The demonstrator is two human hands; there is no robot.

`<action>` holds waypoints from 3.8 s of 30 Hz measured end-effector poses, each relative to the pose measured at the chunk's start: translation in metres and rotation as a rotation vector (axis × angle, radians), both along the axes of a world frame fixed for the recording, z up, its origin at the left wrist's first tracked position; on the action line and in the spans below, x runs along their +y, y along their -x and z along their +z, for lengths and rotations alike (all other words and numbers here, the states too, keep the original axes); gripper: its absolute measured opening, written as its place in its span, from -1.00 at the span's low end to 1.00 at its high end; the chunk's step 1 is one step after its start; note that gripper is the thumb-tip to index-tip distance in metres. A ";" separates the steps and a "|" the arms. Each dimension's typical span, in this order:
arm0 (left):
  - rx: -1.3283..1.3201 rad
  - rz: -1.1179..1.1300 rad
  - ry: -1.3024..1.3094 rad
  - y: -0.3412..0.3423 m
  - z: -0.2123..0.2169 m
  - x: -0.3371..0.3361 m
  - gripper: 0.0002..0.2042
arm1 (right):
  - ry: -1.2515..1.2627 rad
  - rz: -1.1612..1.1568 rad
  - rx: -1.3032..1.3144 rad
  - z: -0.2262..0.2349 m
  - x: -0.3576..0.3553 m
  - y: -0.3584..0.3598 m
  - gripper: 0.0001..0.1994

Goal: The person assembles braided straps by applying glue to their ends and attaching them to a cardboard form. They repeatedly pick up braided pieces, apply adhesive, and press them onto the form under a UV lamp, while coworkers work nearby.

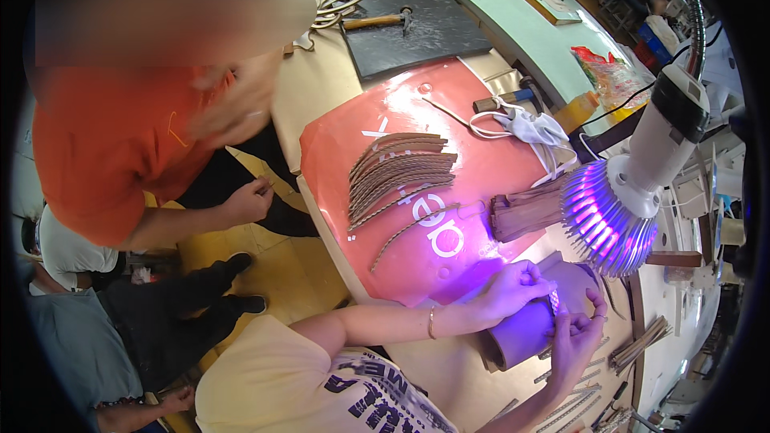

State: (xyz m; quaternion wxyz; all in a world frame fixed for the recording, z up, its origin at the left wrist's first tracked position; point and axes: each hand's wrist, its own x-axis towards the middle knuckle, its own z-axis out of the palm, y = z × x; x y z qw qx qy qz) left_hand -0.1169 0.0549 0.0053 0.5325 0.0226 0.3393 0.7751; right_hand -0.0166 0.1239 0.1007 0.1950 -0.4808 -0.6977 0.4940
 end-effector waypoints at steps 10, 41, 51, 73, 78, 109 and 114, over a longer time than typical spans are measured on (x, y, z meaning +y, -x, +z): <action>1.339 0.211 0.330 0.056 0.009 -0.056 -0.80 | -0.063 0.061 -0.137 0.002 0.006 0.002 -0.54; 1.229 0.726 0.619 0.244 0.034 -0.124 -0.82 | -0.272 -0.002 -0.380 0.006 -0.003 0.013 -0.60; 0.368 0.013 -0.015 0.149 0.054 -0.109 -0.80 | -0.272 -0.018 -0.303 0.006 -0.006 0.012 -0.80; 0.072 -0.077 -0.317 0.126 0.046 -0.103 -0.52 | -0.319 0.037 -0.533 0.011 -0.005 0.015 -0.79; 0.230 0.024 -0.197 0.124 0.051 -0.105 -0.52 | -0.368 0.029 -0.414 0.010 -0.009 0.019 -0.60; 1.319 0.382 0.463 0.131 0.082 -0.123 -0.63 | -0.395 0.016 -0.391 -0.005 -0.002 0.010 -0.77; 1.525 0.401 0.588 0.132 0.083 -0.121 -0.63 | -0.355 0.036 -0.343 -0.004 -0.003 0.011 -0.71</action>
